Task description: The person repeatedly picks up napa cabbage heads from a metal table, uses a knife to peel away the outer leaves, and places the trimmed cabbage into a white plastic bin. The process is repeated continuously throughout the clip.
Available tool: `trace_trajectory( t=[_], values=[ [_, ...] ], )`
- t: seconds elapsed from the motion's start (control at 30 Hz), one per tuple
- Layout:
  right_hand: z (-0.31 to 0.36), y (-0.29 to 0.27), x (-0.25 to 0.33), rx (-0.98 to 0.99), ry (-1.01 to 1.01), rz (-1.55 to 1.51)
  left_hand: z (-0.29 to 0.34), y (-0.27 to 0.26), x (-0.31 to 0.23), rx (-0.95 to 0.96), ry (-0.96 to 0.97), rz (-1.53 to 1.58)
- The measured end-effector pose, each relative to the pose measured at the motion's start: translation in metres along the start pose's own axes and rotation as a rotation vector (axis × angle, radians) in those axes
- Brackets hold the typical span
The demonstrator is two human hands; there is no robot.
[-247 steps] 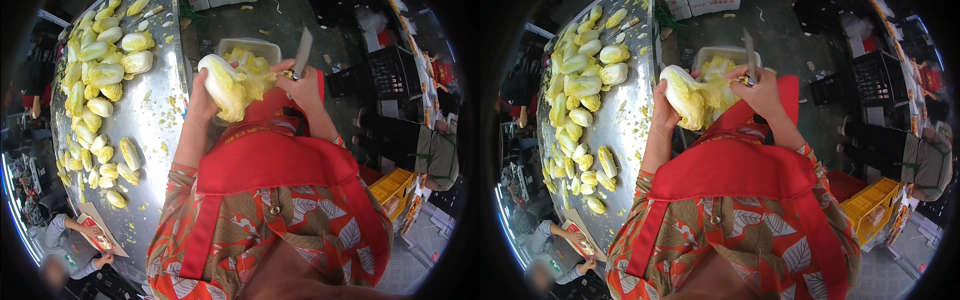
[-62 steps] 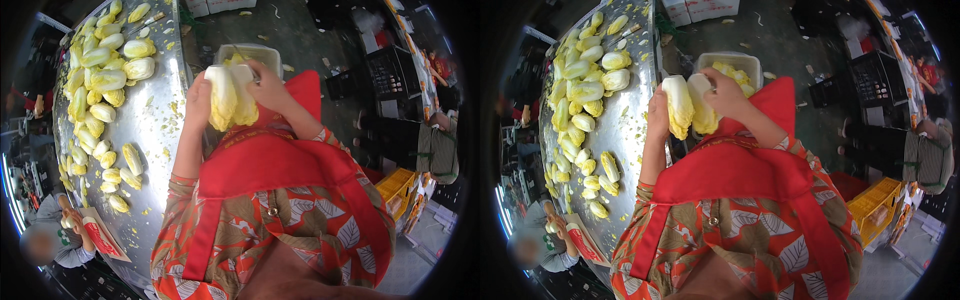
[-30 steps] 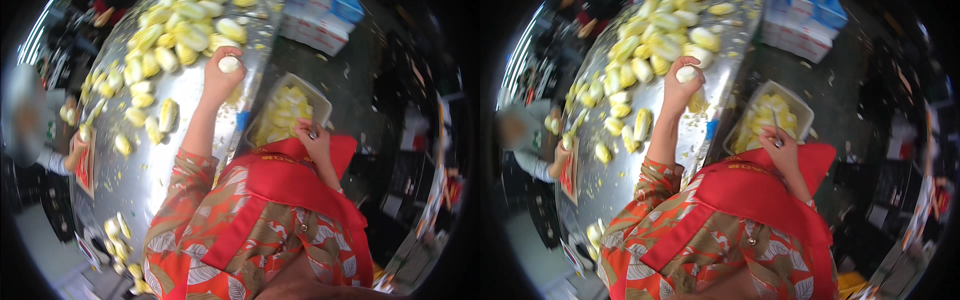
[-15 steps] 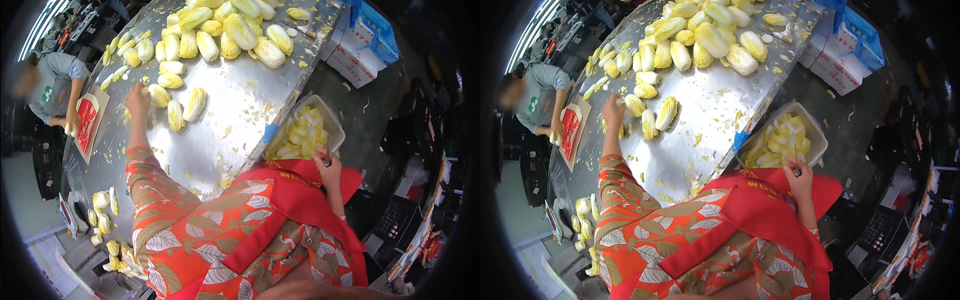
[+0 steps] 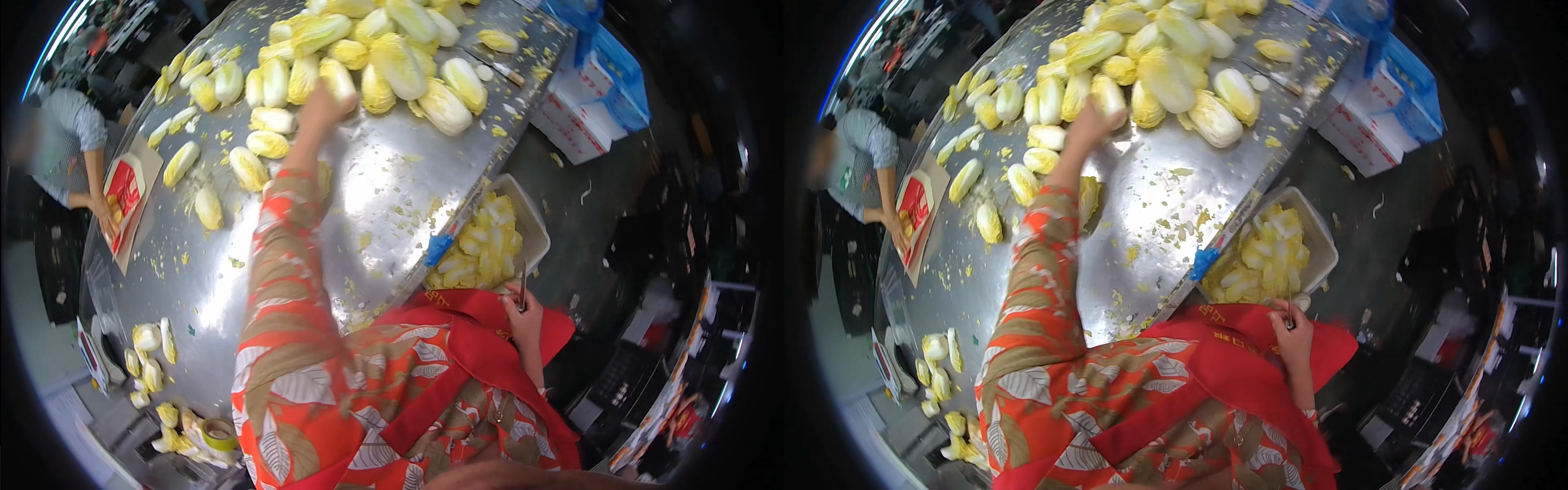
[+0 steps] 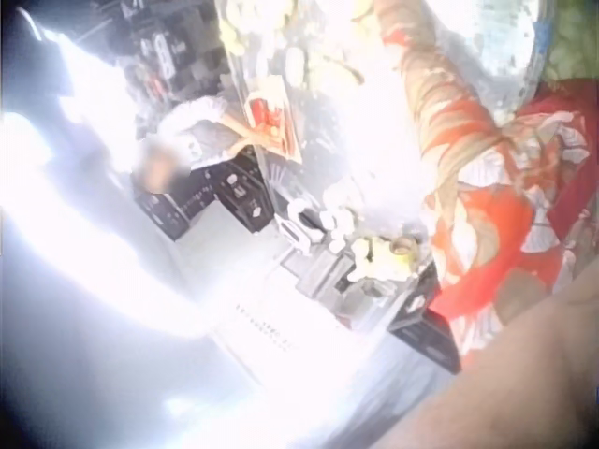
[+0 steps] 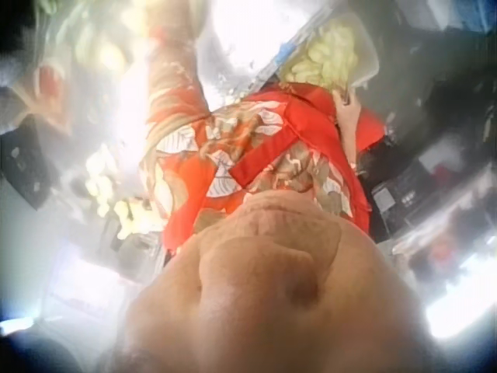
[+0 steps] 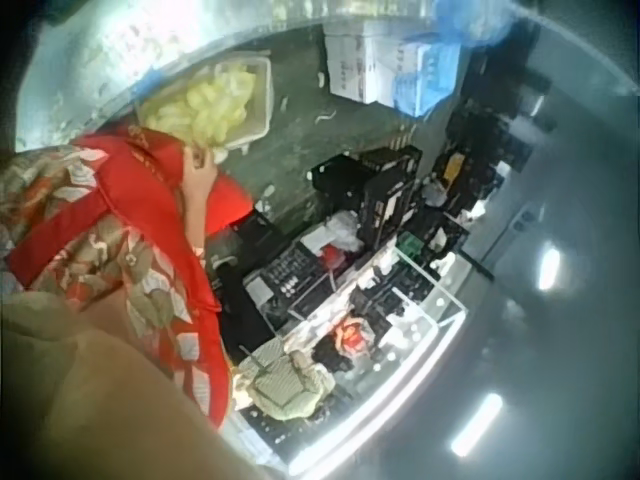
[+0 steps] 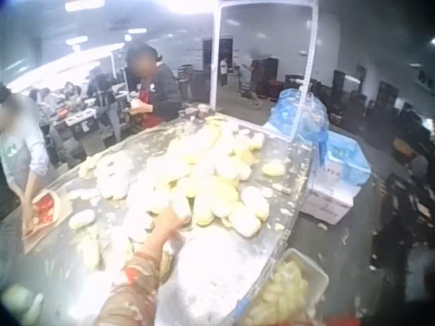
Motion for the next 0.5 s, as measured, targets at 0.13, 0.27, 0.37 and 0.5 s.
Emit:
trace_trajectory(
  t=[0.13, 0.27, 0.37, 0.5],
  values=[
    [0.005, -0.004, 0.0, -0.009, 0.13, 0.008, 0.006, 0.024, -0.031, -0.071, -0.201, -0.026],
    [-0.001, 0.002, -0.017, 0.051, 0.061, -0.014, 0.0, 0.036, 0.007, -0.174, -0.17, 0.256],
    [-0.003, 0.003, -0.017, 0.073, 0.015, 0.004, 0.021, 0.001, -0.008, -0.172, -0.389, 0.563],
    [-0.011, -0.004, 0.005, 0.06, 0.107, -0.071, 0.079, -0.034, 0.005, -0.033, -0.346, 0.891]
  ],
)
Point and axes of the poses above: each hand's wrist, its own z-axis away from the middle knuckle, its own y-axis out of the palm, x = y × z, the point moved 1 cm from there along -z, towards the middle knuckle, and after that the axes turned 9 degrees about -x, right-handed, at the moved point
